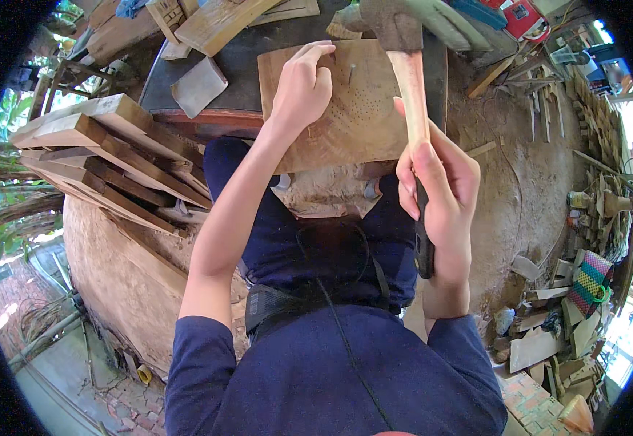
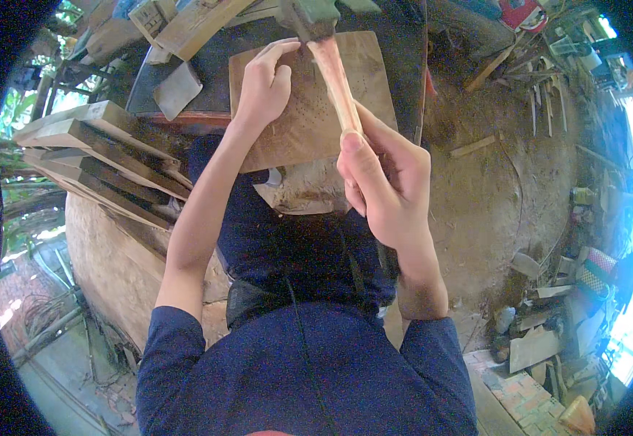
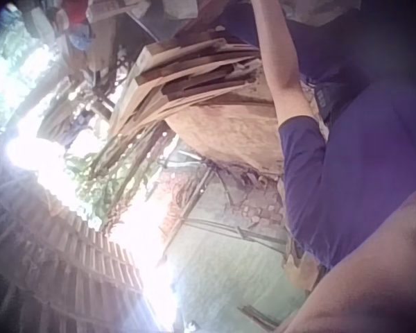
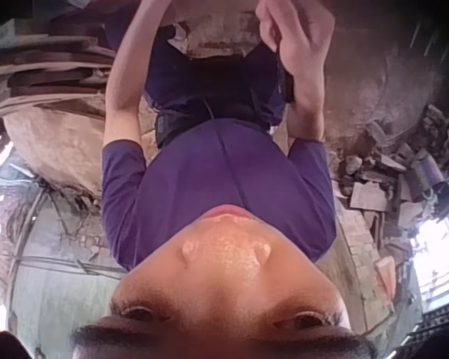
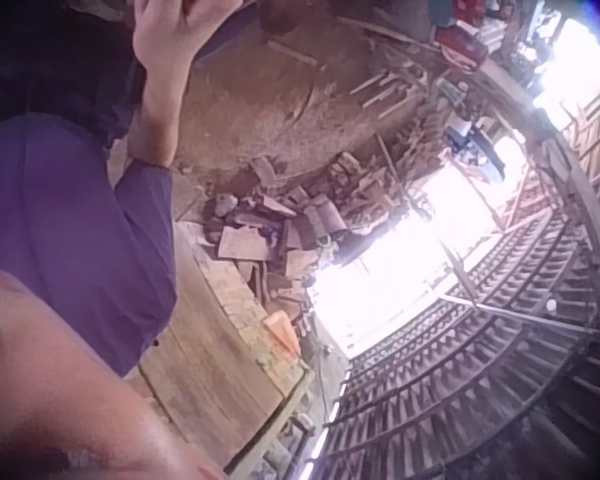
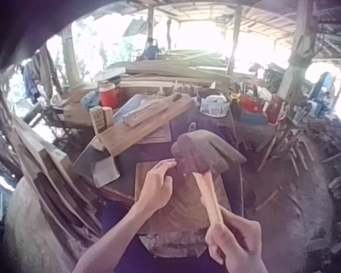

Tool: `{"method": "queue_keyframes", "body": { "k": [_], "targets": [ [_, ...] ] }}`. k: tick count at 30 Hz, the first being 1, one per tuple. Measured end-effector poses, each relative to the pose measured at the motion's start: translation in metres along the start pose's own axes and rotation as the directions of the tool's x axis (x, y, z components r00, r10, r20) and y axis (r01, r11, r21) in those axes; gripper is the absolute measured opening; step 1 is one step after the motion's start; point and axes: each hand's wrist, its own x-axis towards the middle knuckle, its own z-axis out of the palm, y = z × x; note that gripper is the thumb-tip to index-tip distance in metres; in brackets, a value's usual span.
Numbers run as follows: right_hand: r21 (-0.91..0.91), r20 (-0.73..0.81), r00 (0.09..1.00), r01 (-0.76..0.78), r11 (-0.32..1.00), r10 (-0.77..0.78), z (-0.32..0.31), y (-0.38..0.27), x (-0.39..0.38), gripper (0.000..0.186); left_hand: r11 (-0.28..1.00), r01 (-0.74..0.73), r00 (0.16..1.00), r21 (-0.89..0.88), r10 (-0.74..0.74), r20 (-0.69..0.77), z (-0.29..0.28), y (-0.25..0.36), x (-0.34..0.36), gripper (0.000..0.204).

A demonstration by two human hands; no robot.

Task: Cleaning, hammering a nail, and sanding a small wooden block.

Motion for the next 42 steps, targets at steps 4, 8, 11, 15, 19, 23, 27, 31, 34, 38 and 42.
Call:
{"method": "queue_keyframes", "body": {
  "k": [4,8,11,15,19,23,27,31,34,38,42],
  "targets": [
    [-0.050,0.067,0.948,-0.307,0.950,0.310,-0.013,0.006,0.026,0.044,1.000,0.012,1.000,0.001,-0.012,-0.011,0.001,-0.004,-0.002,0.041],
    [0.000,0.001,0.998,-0.065,0.998,0.065,-0.005,-0.007,0.008,0.043,1.000,0.009,1.000,-0.015,-0.009,-0.020,0.001,-0.002,0.000,0.040],
    [-0.022,0.006,0.996,-0.087,0.996,0.087,-0.007,0.001,0.014,0.042,1.000,0.005,1.000,0.009,-0.004,-0.021,0.003,-0.002,0.001,0.040],
    [-0.147,0.069,0.966,-0.238,0.960,0.250,-0.009,0.000,0.027,0.046,1.000,-0.017,1.000,0.024,0.017,-0.024,0.001,-0.010,0.001,0.038],
    [-0.005,0.027,0.997,-0.066,0.998,0.066,-0.005,0.022,0.032,0.044,1.000,-0.022,1.000,-0.022,0.022,0.008,-0.001,0.001,-0.002,0.031],
    [0.078,-0.064,0.998,0.004,0.997,0.001,-0.008,0.053,0.069,0.041,0.990,-0.122,0.989,-0.074,0.128,0.080,-0.004,0.010,0.000,0.023],
    [0.062,-0.135,0.990,-0.030,0.998,0.039,-0.020,0.087,0.087,0.037,0.996,0.027,0.981,-0.086,-0.010,0.193,-0.003,0.014,0.002,0.022],
    [0.057,-0.140,0.983,-0.107,0.993,0.114,-0.013,0.086,0.094,0.037,0.998,0.029,0.984,-0.060,-0.018,0.179,-0.007,0.009,0.003,0.016],
    [0.045,-0.147,0.980,-0.126,0.991,0.131,-0.011,0.088,0.096,0.038,0.998,-0.035,0.983,-0.059,0.045,0.176,-0.008,0.010,0.003,0.015],
    [0.012,-0.156,0.982,-0.110,0.994,0.110,-0.007,0.088,0.094,0.038,0.994,-0.108,0.979,-0.020,0.110,0.169,-0.008,0.009,0.003,0.013],
    [-0.079,-0.184,0.981,-0.084,0.993,0.068,-0.007,0.095,0.096,0.036,0.999,-0.029,0.983,-0.044,0.036,0.182,-0.007,0.011,0.003,0.013]
  ]
}}
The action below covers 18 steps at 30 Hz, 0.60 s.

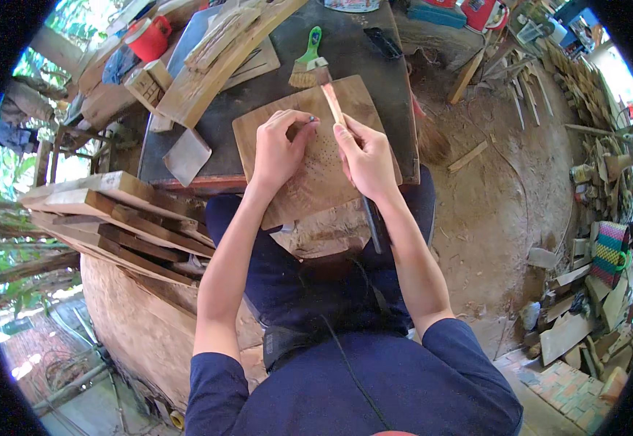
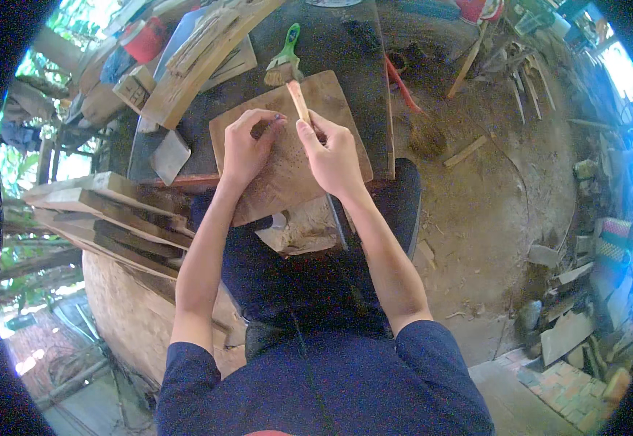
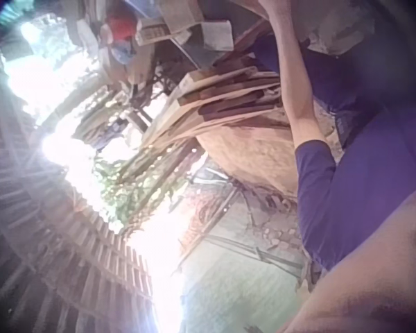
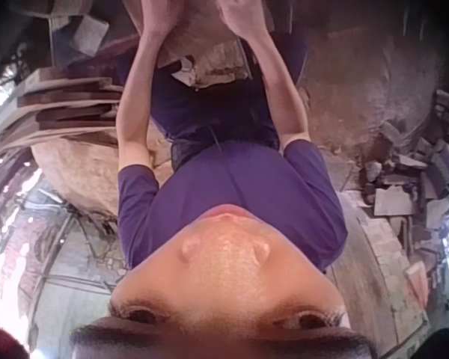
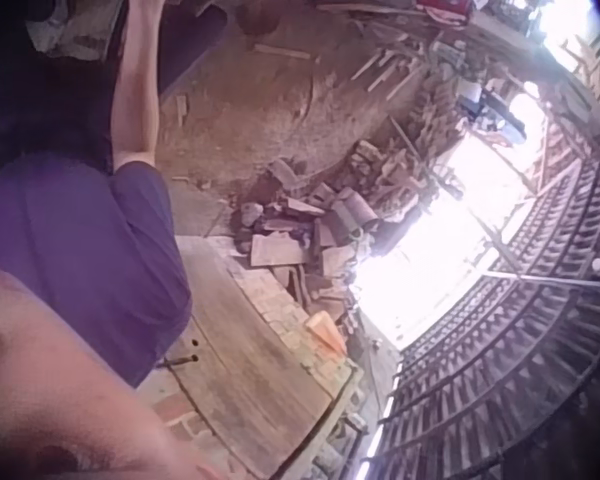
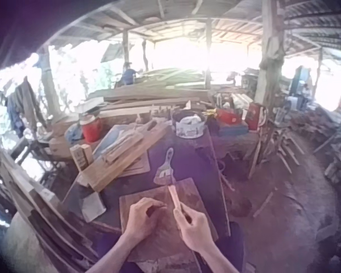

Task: Cleaning, hammering a nail, and sanding a small wooden block.

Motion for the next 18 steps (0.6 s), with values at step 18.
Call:
{"method": "queue_keyframes", "body": {
  "k": [18],
  "targets": [
    [-0.150,-0.041,0.990,0.130,0.980,-0.137,0.002,0.006,0.005,0.035,0.988,-0.114,0.985,0.108,0.127,-0.121,-0.002,0.015,0.001,0.013]
  ]
}}
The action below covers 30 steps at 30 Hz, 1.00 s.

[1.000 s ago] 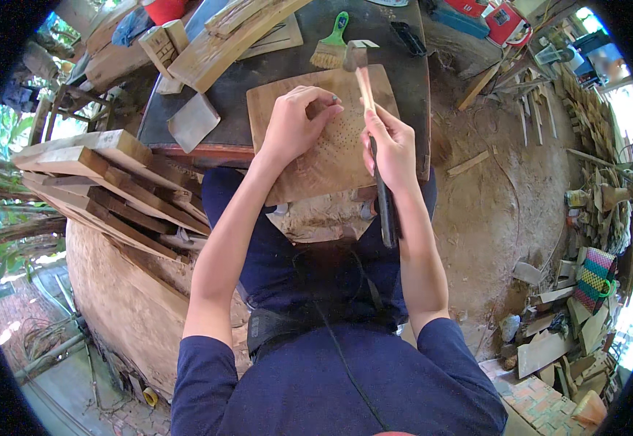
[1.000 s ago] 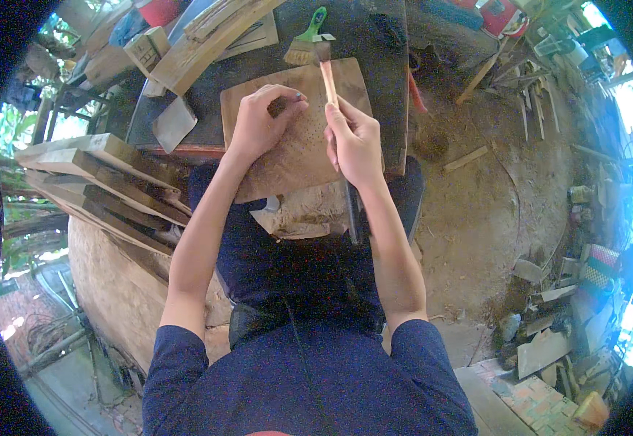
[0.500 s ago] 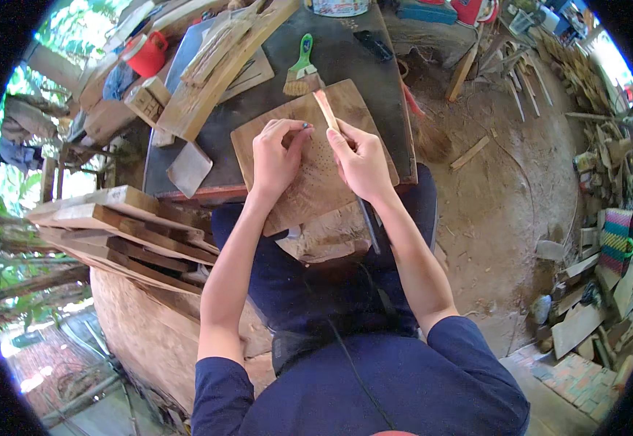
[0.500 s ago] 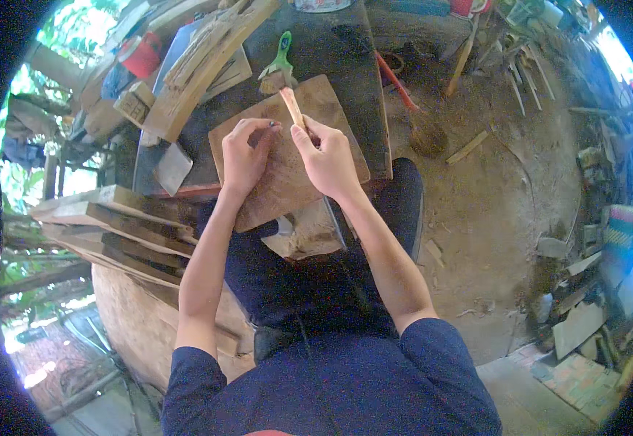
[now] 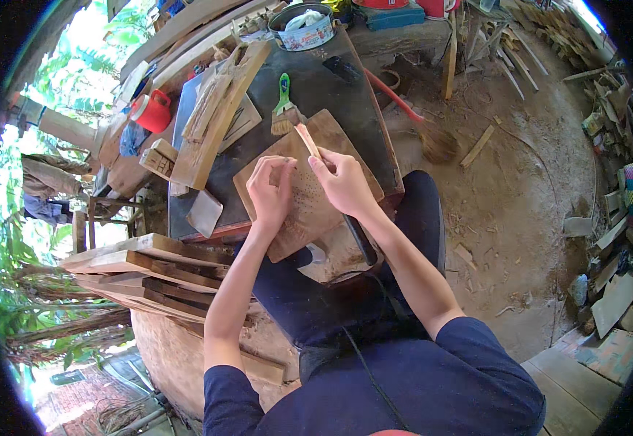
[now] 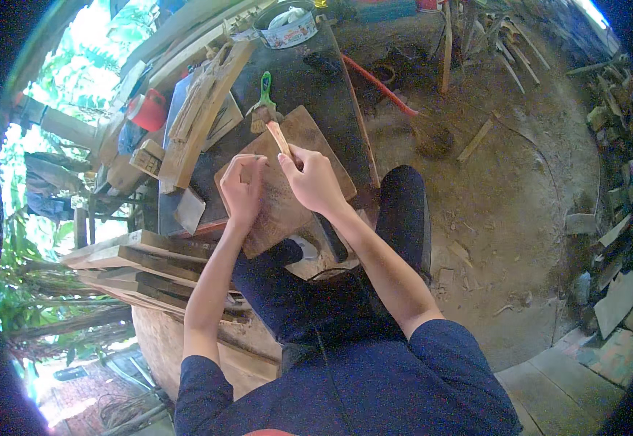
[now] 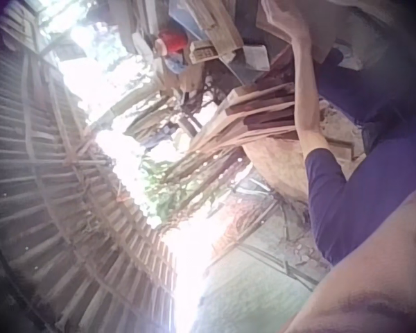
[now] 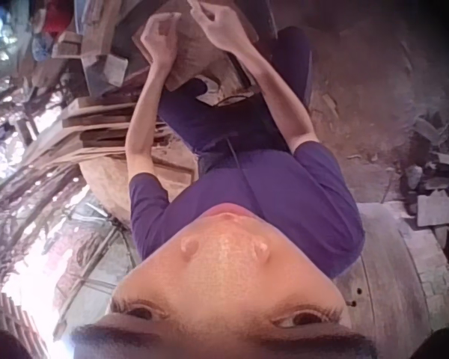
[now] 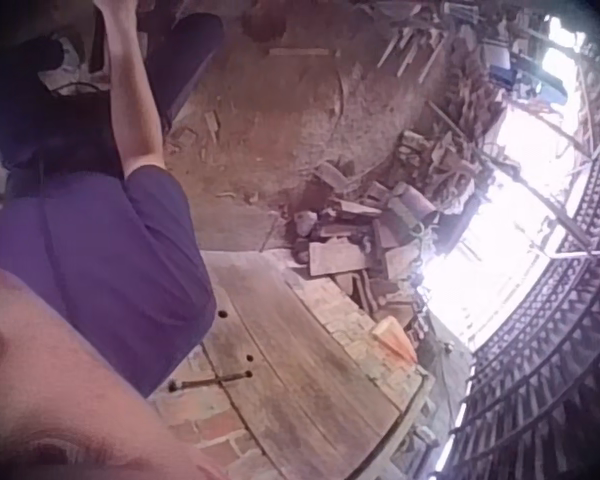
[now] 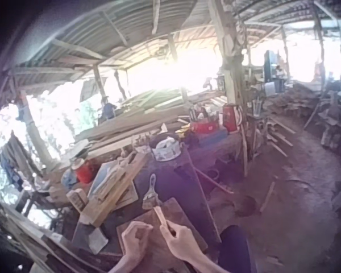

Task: Cleaning, hammering a nail, and sanding a small wooden block.

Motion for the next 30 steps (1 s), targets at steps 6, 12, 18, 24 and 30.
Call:
{"method": "queue_keyframes", "body": {
  "k": [6,12,18,24,30],
  "targets": [
    [-0.005,-0.046,0.997,0.054,0.999,-0.054,0.003,0.001,-0.001,0.033,0.962,-0.273,0.952,0.023,0.273,-0.135,0.012,0.041,0.058,0.010],
    [-0.065,-0.016,1.000,-0.025,0.998,0.024,0.001,-0.010,-0.002,0.029,0.972,-0.207,0.854,0.116,0.121,0.507,0.096,0.032,0.171,0.015],
    [-0.042,-0.058,0.998,0.038,0.998,-0.040,0.007,-0.002,-0.004,0.028,0.818,-0.380,0.616,0.432,-0.125,0.778,0.163,0.008,0.204,0.016],
    [-0.055,-0.060,0.998,0.014,0.998,-0.017,0.004,-0.005,-0.005,0.028,0.639,-0.501,0.720,0.584,-0.068,0.691,0.162,-0.001,0.225,0.015],
    [-0.053,-0.028,0.998,0.055,0.997,-0.056,0.009,-0.009,-0.001,0.029,0.681,-0.201,0.793,0.704,-0.309,0.525,0.086,-0.055,0.294,0.025]
  ]
}}
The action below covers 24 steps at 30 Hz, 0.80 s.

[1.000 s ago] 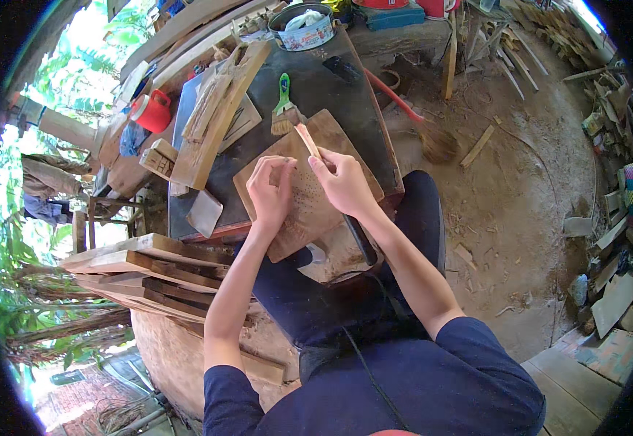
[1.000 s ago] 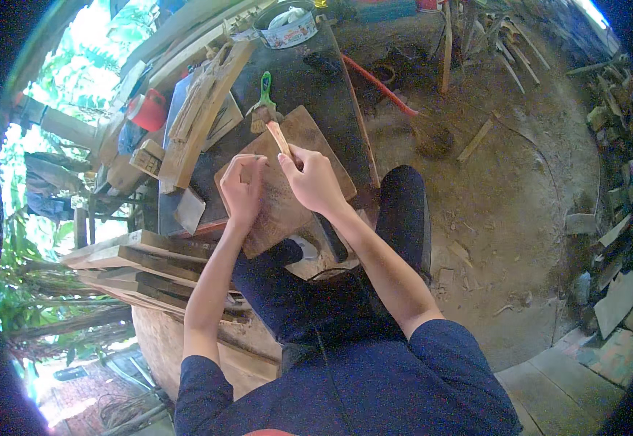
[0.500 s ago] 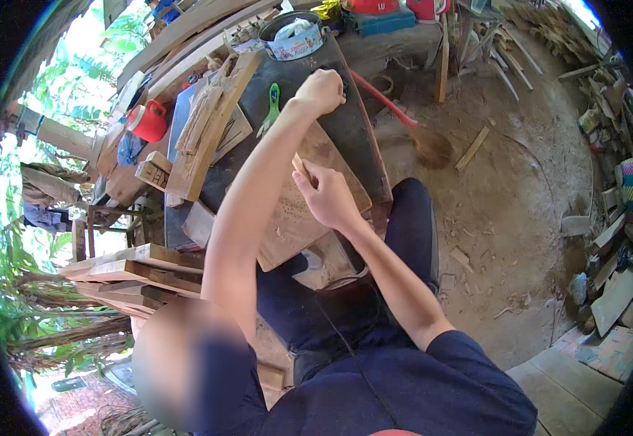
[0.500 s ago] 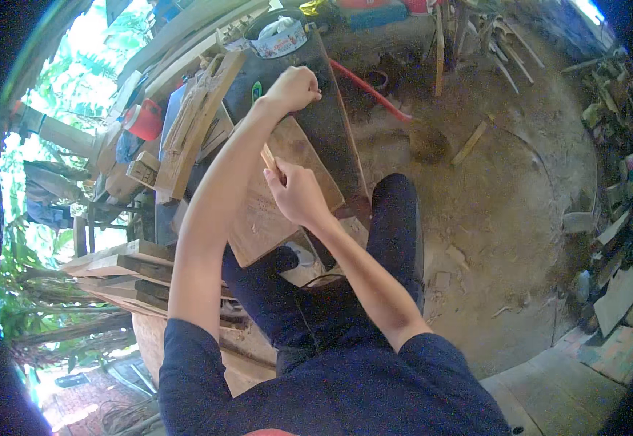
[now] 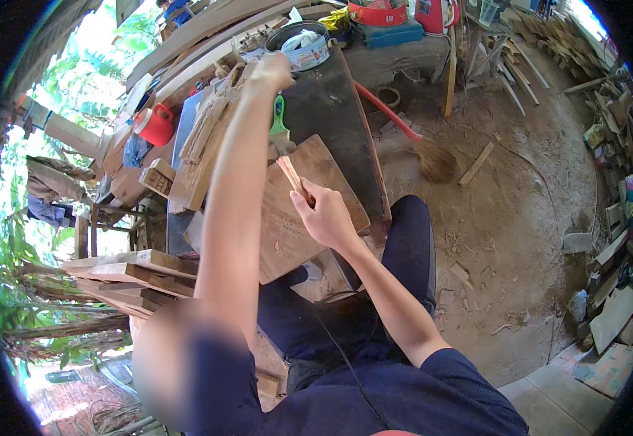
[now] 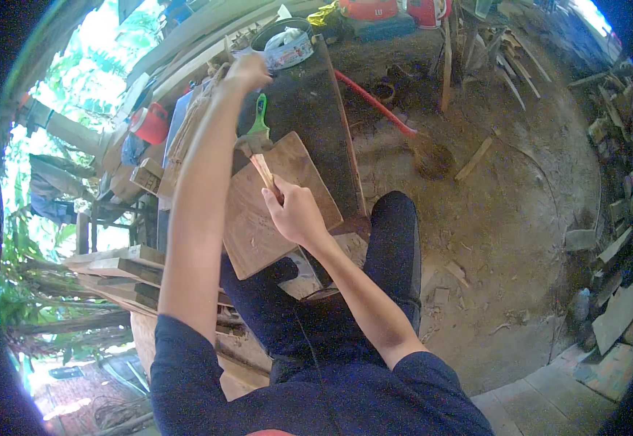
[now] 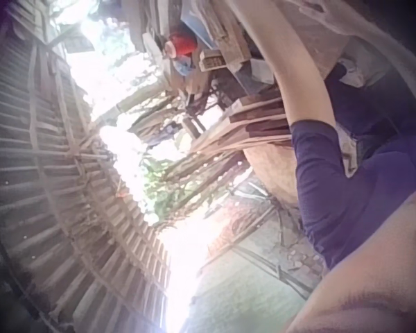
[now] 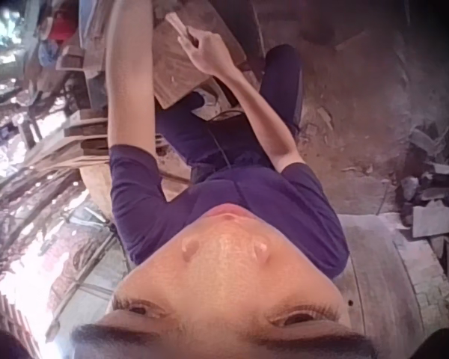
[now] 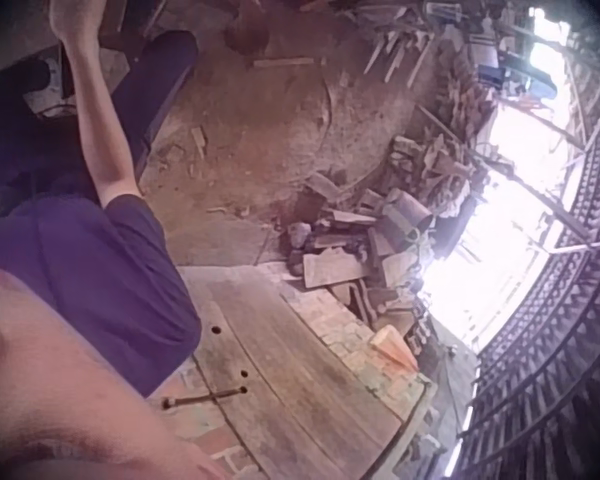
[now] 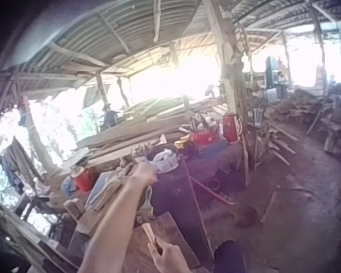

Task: Cleaning, hammering a nail, and sanding a small wooden block.

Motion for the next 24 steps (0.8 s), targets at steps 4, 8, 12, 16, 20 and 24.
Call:
{"method": "queue_keyframes", "body": {
  "k": [4,8,12,16,20,24],
  "targets": [
    [0.013,-0.002,1.000,0.001,1.000,-0.001,-0.007,0.002,-0.005,0.029,0.960,-0.002,1.000,-0.280,0.002,0.000,-0.006,-0.037,-0.005,0.019],
    [0.002,0.013,1.000,-0.005,1.000,0.005,-0.006,-0.001,-0.003,0.030,0.938,-0.024,1.000,-0.347,0.025,-0.003,0.029,-0.083,-0.027,0.019],
    [0.039,0.051,0.999,0.010,0.999,-0.012,-0.003,0.003,-0.001,0.028,0.939,-0.107,0.988,-0.328,0.063,-0.142,0.059,-0.096,-0.066,0.021],
    [0.293,0.111,0.994,-0.055,0.955,0.024,-0.006,0.022,0.003,0.031,0.904,-0.086,0.919,-0.419,-0.091,-0.383,0.057,-0.078,-0.110,0.021],
    [0.343,0.040,0.997,-0.078,0.936,0.068,-0.012,0.019,0.001,0.032,0.731,-0.070,0.896,-0.678,-0.253,-0.365,0.046,-0.033,-0.189,0.024],
    [0.375,0.040,0.996,-0.092,0.922,0.083,-0.008,0.019,0.005,0.035,0.466,-0.178,0.903,-0.867,-0.273,-0.332,0.068,-0.004,-0.246,0.017]
  ]
}}
